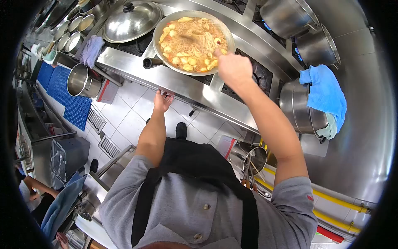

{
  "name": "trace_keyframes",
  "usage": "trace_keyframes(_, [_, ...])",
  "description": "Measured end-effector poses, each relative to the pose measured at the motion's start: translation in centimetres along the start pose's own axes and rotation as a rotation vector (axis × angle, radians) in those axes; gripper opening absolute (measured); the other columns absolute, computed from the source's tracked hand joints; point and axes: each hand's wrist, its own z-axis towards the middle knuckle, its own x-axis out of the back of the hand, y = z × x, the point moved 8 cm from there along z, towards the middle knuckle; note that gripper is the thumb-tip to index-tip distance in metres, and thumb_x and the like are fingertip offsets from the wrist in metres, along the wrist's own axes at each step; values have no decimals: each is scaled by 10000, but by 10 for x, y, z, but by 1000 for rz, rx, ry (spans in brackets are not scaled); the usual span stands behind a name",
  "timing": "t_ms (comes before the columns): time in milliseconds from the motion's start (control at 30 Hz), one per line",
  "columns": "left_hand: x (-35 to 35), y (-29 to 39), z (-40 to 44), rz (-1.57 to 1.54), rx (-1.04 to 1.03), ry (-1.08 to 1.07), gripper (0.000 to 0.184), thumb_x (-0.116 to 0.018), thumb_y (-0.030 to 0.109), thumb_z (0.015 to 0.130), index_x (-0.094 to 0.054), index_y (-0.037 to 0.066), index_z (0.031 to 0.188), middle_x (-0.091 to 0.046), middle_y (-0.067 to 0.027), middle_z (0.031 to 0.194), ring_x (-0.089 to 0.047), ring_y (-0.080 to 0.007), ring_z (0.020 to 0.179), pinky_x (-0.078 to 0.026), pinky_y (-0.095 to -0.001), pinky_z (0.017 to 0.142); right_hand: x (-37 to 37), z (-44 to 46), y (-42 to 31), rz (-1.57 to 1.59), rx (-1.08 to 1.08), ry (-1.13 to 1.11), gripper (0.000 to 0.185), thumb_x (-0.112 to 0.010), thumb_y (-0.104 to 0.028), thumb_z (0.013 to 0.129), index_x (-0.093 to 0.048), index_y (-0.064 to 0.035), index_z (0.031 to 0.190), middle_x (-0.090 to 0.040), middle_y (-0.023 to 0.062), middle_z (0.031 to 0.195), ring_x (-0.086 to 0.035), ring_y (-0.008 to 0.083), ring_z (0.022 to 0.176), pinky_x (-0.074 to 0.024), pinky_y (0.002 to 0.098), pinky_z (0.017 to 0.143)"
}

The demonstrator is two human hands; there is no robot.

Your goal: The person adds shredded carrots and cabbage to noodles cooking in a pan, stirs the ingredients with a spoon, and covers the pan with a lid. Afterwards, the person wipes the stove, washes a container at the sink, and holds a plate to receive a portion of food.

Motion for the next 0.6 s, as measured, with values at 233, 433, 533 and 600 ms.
trace_keyframes(233, [2, -11, 12, -31, 4, 47, 519, -460, 361, 1032, -329, 171, 1497, -420, -70, 1395, -496, -315, 1162, -445, -518, 976, 7, -29, 28, 69, -53, 11, 414, -577, -218, 930, -592, -238, 1343, -699, 154, 971, -712, 338, 844, -567, 464, 722])
trace_keyframes(433, [-9, -18, -6, -7, -2, -66, 483, -425, 330, 1037, -351, 205, 1497, -397, -59, 1412, -504, -308, 1175, -466, -485, 980, -14, -49, 42, 58, -78, 25, 456, -530, -132, 894, -579, -199, 1342, -694, 168, 986, -721, 348, 780, -577, 469, 690])
trace_keyframes(533, [9, -18, -23, 191, 22, -51, 540, -473, 384, 1024, -361, 163, 1504, -403, -66, 1509, -506, -324, 1248, -468, -483, 981, 5, -68, 51, 121, -177, 59, 430, -588, -234, 933, -589, -268, 1362, -691, 161, 969, -710, 354, 786, -571, 478, 691])
trace_keyframes(600, [28, -15, -37, 408, 49, -40, 587, -535, 442, 997, -418, 111, 1467, -491, -88, 1451, -566, -317, 1184, -503, -463, 910, -18, -78, 53, 135, -153, 81, 440, -595, -247, 935, -576, -289, 1373, -682, 142, 937, -706, 349, 742, -572, 482, 661])
